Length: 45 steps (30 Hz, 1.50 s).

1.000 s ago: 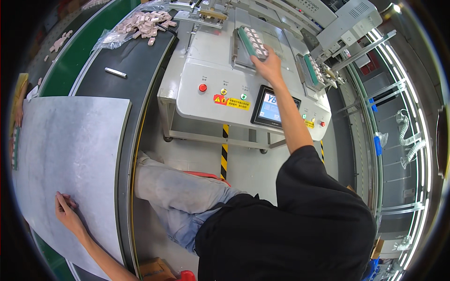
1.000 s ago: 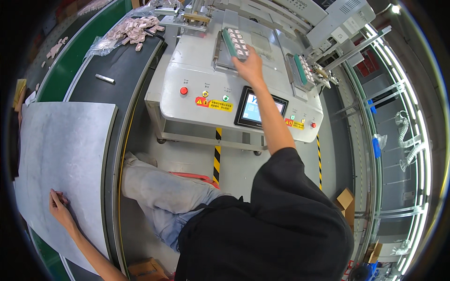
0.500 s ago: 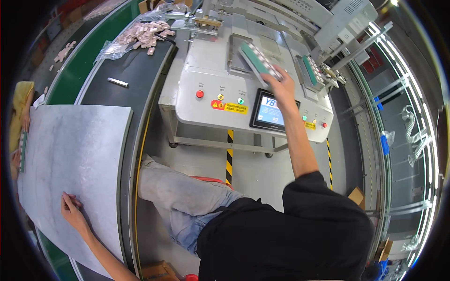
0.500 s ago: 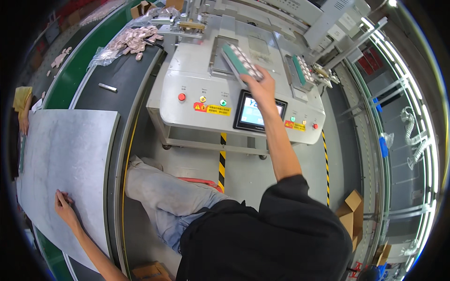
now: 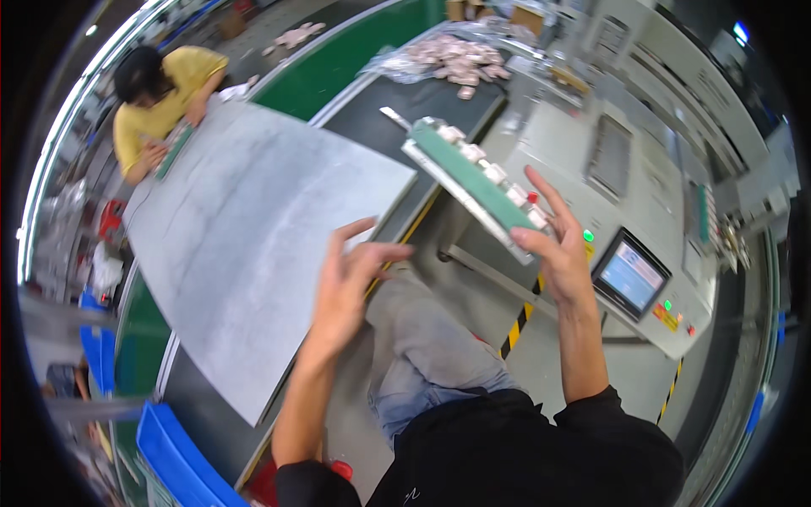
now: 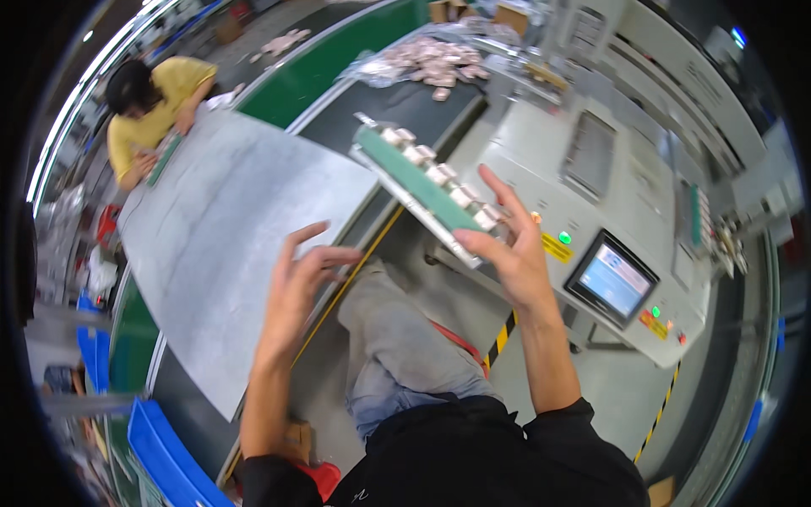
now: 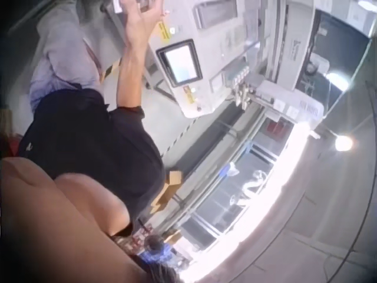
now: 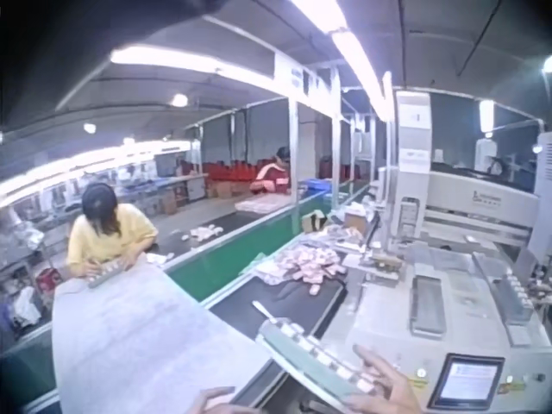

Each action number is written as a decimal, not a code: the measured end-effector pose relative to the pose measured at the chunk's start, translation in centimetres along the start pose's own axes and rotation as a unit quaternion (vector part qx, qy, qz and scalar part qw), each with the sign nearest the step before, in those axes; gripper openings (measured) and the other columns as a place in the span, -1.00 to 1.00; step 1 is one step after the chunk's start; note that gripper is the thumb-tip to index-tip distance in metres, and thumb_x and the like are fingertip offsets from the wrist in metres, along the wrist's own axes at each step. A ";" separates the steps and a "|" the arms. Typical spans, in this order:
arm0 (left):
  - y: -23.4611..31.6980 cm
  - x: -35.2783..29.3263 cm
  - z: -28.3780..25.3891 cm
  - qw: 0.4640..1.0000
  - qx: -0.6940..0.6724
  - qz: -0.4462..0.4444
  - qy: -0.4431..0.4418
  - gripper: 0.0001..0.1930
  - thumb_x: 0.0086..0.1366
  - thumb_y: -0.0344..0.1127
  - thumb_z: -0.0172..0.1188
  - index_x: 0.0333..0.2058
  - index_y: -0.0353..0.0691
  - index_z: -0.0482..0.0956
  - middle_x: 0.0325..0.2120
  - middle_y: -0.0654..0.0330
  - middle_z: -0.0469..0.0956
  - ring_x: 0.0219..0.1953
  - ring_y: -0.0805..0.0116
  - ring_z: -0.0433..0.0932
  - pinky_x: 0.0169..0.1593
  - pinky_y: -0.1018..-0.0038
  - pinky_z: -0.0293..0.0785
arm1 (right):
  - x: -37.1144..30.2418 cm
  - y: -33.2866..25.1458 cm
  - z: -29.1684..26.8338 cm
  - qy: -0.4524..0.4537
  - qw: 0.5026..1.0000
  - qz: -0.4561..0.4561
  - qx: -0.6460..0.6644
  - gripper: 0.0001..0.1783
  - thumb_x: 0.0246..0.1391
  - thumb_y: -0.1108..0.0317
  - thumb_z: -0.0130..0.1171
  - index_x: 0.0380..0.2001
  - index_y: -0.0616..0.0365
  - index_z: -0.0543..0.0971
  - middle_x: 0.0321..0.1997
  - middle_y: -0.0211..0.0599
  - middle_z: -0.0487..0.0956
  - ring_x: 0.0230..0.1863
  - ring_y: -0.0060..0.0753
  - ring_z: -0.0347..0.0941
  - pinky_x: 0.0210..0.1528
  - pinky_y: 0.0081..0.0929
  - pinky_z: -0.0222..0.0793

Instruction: The person takes component fixtures from the work surface, places them into a machine, and presses buttons on the control panel to operate the machine. The person then removes the processed fixtures and transfers them along the assembly line.

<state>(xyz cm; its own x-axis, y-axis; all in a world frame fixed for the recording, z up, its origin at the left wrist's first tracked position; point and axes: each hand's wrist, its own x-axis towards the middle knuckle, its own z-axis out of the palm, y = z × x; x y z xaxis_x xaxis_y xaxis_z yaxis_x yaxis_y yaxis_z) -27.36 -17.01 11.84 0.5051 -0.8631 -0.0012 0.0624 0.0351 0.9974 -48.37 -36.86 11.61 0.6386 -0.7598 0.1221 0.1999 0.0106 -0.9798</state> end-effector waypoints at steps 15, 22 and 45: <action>1.2 -7.2 -10.4 0.915 -0.119 0.018 0.385 -0.50 0.24 -0.35 0.42 0.06 -0.28 0.35 -0.22 0.27 0.53 -0.19 0.49 0.55 -0.12 0.45 0.55 | -2.0 4.7 23.7 -0.403 0.879 -0.201 -0.157 0.20 -0.20 0.35 0.56 0.46 0.30 0.07 0.39 -0.02 0.33 0.33 -0.02 0.34 0.26 -0.22 0.36; 3.6 -11.1 -24.1 0.881 0.021 -0.089 0.465 -0.50 0.20 -0.28 0.43 0.03 -0.30 0.44 -0.25 0.24 0.58 -0.29 0.51 0.57 -0.24 0.47 0.58 | 8.6 11.9 24.8 -0.243 0.951 -0.086 -0.168 -0.59 0.27 0.36 0.21 0.16 0.16 0.51 -0.06 -0.27 0.64 -0.10 -0.47 0.51 -0.11 -0.47 0.39; -5.5 -13.0 -62.0 0.589 0.415 -0.403 0.564 -0.10 -0.20 0.35 0.45 -0.20 -0.52 0.70 -0.15 -0.17 0.67 0.06 -0.10 0.47 0.16 0.25 0.34 | 9.5 13.7 26.1 -0.157 0.953 -0.060 -0.252 -0.73 0.23 0.41 0.20 -0.01 0.19 0.58 -0.34 -0.36 0.62 -0.36 -0.55 0.40 -0.31 -0.55 0.24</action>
<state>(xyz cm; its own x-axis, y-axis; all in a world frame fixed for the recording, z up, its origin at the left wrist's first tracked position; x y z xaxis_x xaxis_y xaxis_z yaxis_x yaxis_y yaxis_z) 19.12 25.31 1.91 0.8791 0.4702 -0.0776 0.4676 -0.8198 0.3304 -20.13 -26.98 3.46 0.8404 -0.5028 0.2022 -0.0466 -0.4388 -0.8974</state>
